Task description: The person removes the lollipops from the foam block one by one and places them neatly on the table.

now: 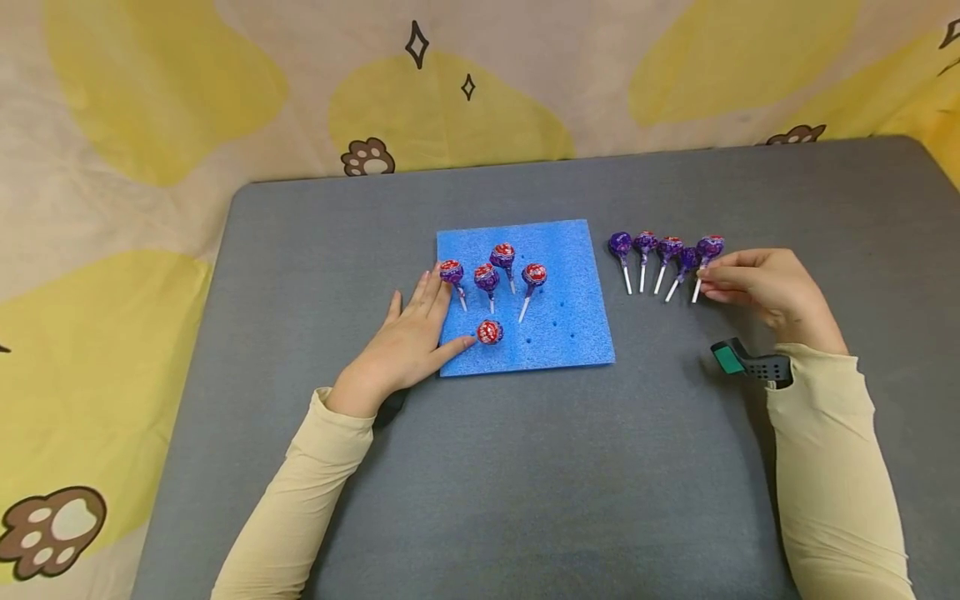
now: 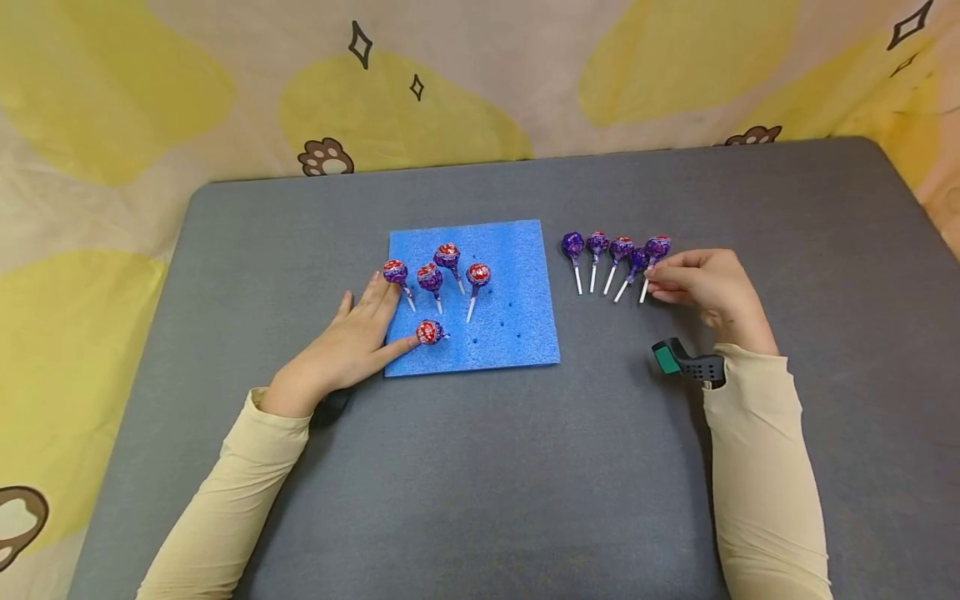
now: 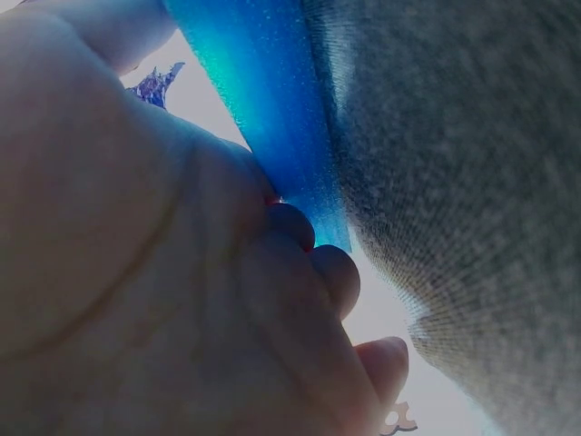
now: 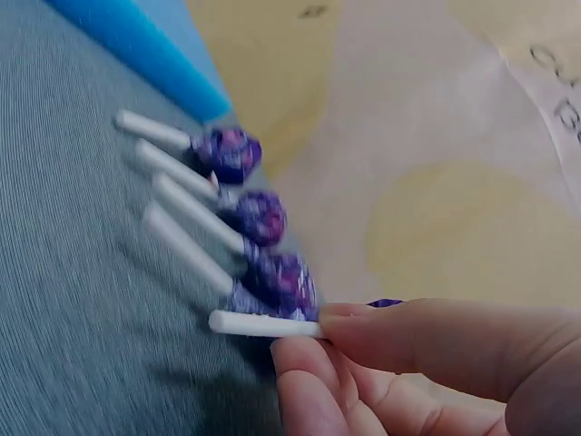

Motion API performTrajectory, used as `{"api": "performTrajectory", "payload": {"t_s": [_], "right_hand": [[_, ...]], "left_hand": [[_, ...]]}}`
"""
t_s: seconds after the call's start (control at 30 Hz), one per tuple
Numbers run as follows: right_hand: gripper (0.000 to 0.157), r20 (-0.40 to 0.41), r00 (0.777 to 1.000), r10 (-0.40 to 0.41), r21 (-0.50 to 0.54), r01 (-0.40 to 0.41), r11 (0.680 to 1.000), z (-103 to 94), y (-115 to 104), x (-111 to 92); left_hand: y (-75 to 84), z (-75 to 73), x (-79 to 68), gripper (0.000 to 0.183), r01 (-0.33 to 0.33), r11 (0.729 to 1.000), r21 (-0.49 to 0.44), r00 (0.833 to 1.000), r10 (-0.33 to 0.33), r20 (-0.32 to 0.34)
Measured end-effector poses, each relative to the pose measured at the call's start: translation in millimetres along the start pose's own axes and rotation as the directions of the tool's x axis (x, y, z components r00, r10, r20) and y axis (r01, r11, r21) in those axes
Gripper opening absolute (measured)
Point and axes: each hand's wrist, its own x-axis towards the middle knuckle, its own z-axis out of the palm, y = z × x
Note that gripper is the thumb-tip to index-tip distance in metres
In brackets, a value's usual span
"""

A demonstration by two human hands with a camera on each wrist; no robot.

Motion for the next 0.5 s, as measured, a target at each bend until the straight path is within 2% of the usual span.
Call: {"api": "performTrajectory", "payload": {"t_s": [0.07, 0.27, 0.37, 0.5], "right_hand": [[0.023, 0.012, 0.999, 0.031, 0.037, -0.031, 0.999, -5.8, 2, 1], [0.025, 0.04, 0.998, 0.048, 0.104, -0.052, 0.993, -14.8, 7, 3], [0.027, 0.089, 0.993, 0.074, 0.069, -0.08, 0.994, -17.5, 9, 5], [0.027, 0.129, 0.985, 0.115, -0.03, -0.112, 0.993, -19.8, 10, 6]], "left_hand": [[-0.3, 0.3, 0.1, 0.083, -0.001, 1.0, 0.0, 1.0, 0.001, -0.001], [-0.9, 1.3, 0.7, 0.083, -0.002, 1.0, 0.001, 1.0, 0.002, -0.002], [-1.0, 1.7, 1.0, 0.083, -0.004, 1.0, 0.005, 1.0, 0.004, -0.006], [-1.1, 1.8, 1.1, 0.083, -0.004, 1.0, 0.007, 1.0, 0.004, -0.008]]}}
